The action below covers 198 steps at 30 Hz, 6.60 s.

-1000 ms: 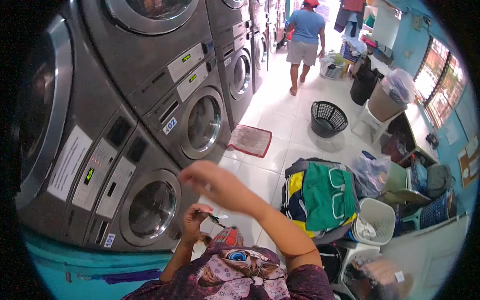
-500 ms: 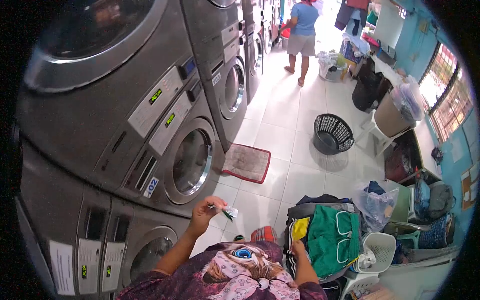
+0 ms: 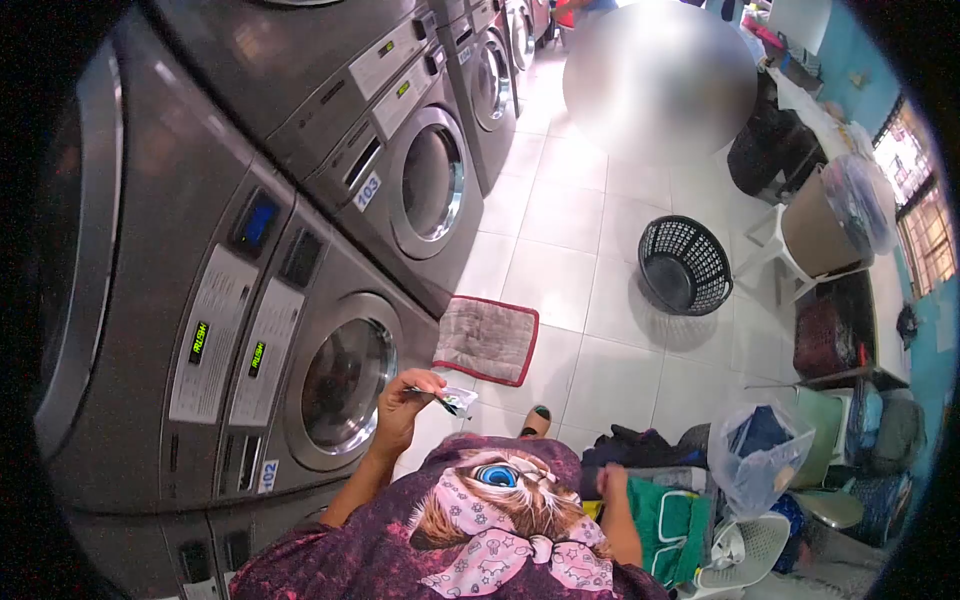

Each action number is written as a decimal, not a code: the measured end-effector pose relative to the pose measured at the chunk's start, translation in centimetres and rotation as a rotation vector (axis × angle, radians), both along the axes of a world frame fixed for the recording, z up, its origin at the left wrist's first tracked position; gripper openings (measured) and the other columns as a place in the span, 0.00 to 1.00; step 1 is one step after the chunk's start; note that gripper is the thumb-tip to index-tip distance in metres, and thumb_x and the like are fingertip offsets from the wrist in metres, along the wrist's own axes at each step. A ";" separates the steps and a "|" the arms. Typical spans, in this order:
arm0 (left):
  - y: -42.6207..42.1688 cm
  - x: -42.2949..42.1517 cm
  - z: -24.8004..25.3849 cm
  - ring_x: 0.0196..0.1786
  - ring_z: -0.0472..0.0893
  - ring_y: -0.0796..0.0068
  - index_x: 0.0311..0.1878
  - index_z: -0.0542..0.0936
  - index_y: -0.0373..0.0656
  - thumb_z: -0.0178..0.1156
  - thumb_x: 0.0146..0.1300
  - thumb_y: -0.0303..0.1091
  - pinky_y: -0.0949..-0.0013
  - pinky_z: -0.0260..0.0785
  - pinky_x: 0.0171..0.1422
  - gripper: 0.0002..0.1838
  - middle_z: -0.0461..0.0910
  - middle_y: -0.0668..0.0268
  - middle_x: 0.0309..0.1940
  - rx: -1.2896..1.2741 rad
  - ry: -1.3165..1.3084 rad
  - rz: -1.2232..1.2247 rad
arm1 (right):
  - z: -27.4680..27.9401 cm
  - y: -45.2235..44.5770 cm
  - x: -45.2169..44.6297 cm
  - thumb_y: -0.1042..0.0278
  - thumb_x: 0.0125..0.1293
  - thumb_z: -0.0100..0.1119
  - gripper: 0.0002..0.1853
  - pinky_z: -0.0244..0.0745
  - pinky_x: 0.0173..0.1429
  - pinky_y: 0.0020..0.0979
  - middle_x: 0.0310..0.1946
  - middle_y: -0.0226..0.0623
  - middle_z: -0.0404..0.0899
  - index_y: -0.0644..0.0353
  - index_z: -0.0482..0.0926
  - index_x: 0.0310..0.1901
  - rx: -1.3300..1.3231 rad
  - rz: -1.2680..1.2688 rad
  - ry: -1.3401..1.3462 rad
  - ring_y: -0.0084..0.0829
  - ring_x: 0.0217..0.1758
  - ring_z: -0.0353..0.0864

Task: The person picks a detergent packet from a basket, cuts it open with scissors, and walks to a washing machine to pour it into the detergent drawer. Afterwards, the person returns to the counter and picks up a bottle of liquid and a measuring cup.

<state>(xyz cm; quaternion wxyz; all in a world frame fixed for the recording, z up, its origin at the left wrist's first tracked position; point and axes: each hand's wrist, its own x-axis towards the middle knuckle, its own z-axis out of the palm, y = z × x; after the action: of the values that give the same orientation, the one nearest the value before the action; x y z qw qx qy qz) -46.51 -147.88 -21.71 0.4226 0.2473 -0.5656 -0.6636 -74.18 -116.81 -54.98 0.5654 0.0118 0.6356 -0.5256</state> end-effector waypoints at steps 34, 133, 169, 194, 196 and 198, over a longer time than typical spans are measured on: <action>-41.1 -31.7 -2.3 0.44 0.73 0.69 0.32 0.71 0.41 0.52 0.52 0.19 0.61 0.52 0.62 0.06 0.74 0.65 0.32 0.138 -0.217 0.157 | -3.0 -55.9 -32.9 0.64 0.56 0.44 0.10 0.65 0.25 0.24 0.24 0.29 0.71 0.56 0.69 0.38 0.269 0.296 0.095 0.22 0.23 0.69; -88.9 -48.9 3.4 0.37 0.74 0.65 0.27 0.72 0.39 0.56 0.49 0.23 0.64 0.65 0.46 0.03 0.75 0.58 0.28 -0.196 -0.010 0.277 | 31.4 -128.3 -30.9 0.59 0.52 0.61 0.26 0.61 0.53 0.31 0.46 0.24 0.67 0.50 0.61 0.51 -0.449 0.673 -0.605 0.22 0.51 0.65; -81.7 -59.4 6.8 0.42 0.73 0.77 0.34 0.73 0.38 0.53 0.54 0.22 0.73 0.62 0.50 0.04 0.74 0.66 0.34 -0.002 0.012 0.406 | 31.2 -119.2 -45.6 0.61 0.64 0.43 0.15 0.67 0.51 0.36 0.42 0.35 0.68 0.57 0.61 0.49 -0.525 0.962 -0.415 0.29 0.45 0.69; -92.9 -58.1 7.5 0.33 0.72 0.85 0.35 0.70 0.42 0.53 0.57 0.29 0.80 0.64 0.39 0.04 0.74 0.71 0.29 0.112 0.631 1.094 | 39.8 -131.0 -43.5 0.76 0.50 0.59 0.27 0.63 0.51 0.24 0.51 0.37 0.66 0.64 0.62 0.54 -1.077 1.320 0.113 0.25 0.54 0.65; -93.1 -58.0 7.4 0.33 0.73 0.84 0.36 0.70 0.42 0.53 0.57 0.29 0.80 0.65 0.39 0.05 0.74 0.70 0.30 0.124 0.647 1.117 | 40.2 -131.4 -43.3 0.77 0.50 0.59 0.28 0.62 0.52 0.24 0.51 0.36 0.66 0.64 0.61 0.54 -1.102 1.366 0.165 0.25 0.53 0.65; -93.1 -58.0 7.2 0.34 0.73 0.84 0.36 0.70 0.42 0.53 0.57 0.29 0.79 0.65 0.39 0.05 0.75 0.70 0.31 0.147 0.684 1.126 | 40.6 -131.7 -43.1 0.77 0.49 0.58 0.29 0.62 0.52 0.24 0.50 0.35 0.66 0.64 0.60 0.55 -1.122 1.416 0.217 0.25 0.52 0.65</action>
<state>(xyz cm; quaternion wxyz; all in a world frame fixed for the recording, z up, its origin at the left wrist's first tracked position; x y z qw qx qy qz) -104.52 -241.03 -14.53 0.8428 0.3086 -0.1368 -0.4191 -117.24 -248.49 -14.35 0.6160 -0.7077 0.1949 -0.2859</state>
